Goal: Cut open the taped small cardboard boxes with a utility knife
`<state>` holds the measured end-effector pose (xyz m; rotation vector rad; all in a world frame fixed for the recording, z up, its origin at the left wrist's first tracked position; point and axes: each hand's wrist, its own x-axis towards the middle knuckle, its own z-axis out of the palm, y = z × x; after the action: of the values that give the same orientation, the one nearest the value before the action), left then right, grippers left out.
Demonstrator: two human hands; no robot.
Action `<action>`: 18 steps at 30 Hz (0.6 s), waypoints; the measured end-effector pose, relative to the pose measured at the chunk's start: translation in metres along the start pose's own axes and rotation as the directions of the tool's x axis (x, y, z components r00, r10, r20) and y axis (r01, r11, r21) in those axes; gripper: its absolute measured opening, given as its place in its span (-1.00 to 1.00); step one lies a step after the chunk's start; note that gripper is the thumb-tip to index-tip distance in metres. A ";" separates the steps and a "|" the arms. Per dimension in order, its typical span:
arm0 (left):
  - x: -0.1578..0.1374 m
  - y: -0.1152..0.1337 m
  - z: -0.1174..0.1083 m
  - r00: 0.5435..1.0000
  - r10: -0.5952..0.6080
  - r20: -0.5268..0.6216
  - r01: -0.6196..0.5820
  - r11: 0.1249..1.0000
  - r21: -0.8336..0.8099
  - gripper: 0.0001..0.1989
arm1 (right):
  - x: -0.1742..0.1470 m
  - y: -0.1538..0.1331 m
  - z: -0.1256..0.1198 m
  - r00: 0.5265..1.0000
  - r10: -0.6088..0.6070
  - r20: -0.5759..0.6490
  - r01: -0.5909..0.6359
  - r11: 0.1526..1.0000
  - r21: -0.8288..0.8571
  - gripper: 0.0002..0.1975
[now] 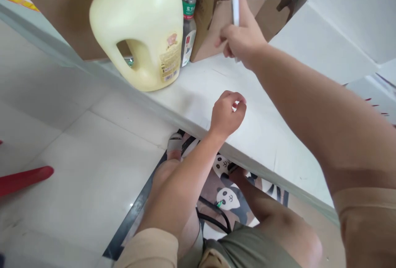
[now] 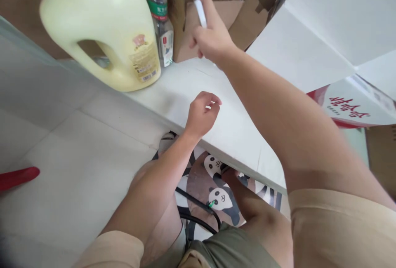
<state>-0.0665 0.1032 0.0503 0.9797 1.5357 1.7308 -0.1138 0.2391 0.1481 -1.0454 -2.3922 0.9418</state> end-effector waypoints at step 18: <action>-0.002 -0.001 -0.012 0.999 0.026 -0.029 -0.024 0.998 0.049 -0.80 | -0.011 0.011 -0.079 0.939 -0.135 -0.316 -0.082 0.804 -0.589 -0.77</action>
<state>-0.0754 0.0948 0.0486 1.0060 1.5974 1.7397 -0.0568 0.2700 0.1953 -1.2501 -2.4212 -0.0570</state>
